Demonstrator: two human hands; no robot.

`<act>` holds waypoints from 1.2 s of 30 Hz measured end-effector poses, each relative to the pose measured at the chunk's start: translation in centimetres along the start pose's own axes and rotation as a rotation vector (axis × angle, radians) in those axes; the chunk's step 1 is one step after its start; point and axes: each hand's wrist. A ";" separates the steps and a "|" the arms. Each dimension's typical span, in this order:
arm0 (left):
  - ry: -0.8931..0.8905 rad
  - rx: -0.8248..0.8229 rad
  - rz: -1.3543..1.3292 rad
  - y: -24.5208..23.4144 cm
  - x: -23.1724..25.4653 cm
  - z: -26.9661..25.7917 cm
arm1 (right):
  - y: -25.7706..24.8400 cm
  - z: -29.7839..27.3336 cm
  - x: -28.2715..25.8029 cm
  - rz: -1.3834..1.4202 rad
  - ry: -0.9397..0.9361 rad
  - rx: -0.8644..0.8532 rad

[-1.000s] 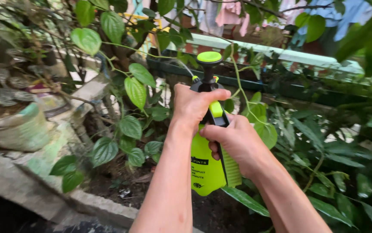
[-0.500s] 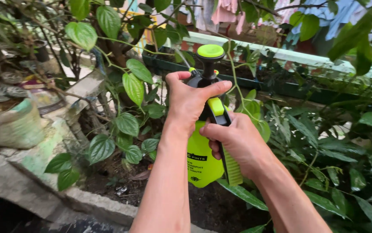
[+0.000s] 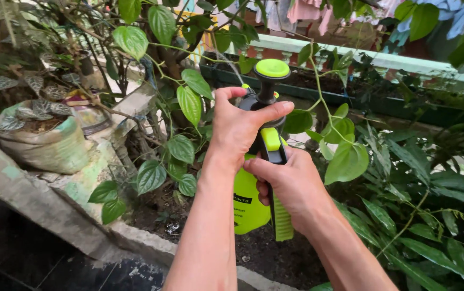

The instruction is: Using a manual pressure sprayer to water or treat outdoor potted plants.

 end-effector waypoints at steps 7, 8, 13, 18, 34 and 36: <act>-0.075 -0.219 -0.178 3.2 0.2 -1.7 | -1.8 -2.4 -1.4 0.122 0.157 0.222; -0.083 -0.236 -0.177 3.7 0.4 -1.9 | -2.0 -2.6 -1.6 0.127 0.182 0.266; -0.152 -0.313 -0.245 6.2 -0.4 -3.0 | -4.0 -3.7 -1.1 0.133 0.173 0.320; -0.172 -0.350 -0.301 7.7 -0.5 -3.3 | -5.0 -4.1 -1.5 0.130 0.190 0.374; -0.138 -0.275 -0.289 5.5 -1.2 -1.0 | -3.2 -1.6 -0.4 0.077 0.135 0.260; -0.135 -0.268 -0.280 5.1 -1.3 -0.5 | -2.8 -1.2 -0.4 0.075 0.133 0.256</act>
Point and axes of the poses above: each hand's wrist, its own z-axis towards the middle knuckle, its own y-axis out of the palm, x = y × z, and after that the axes turned 6 degrees about z, right-handed
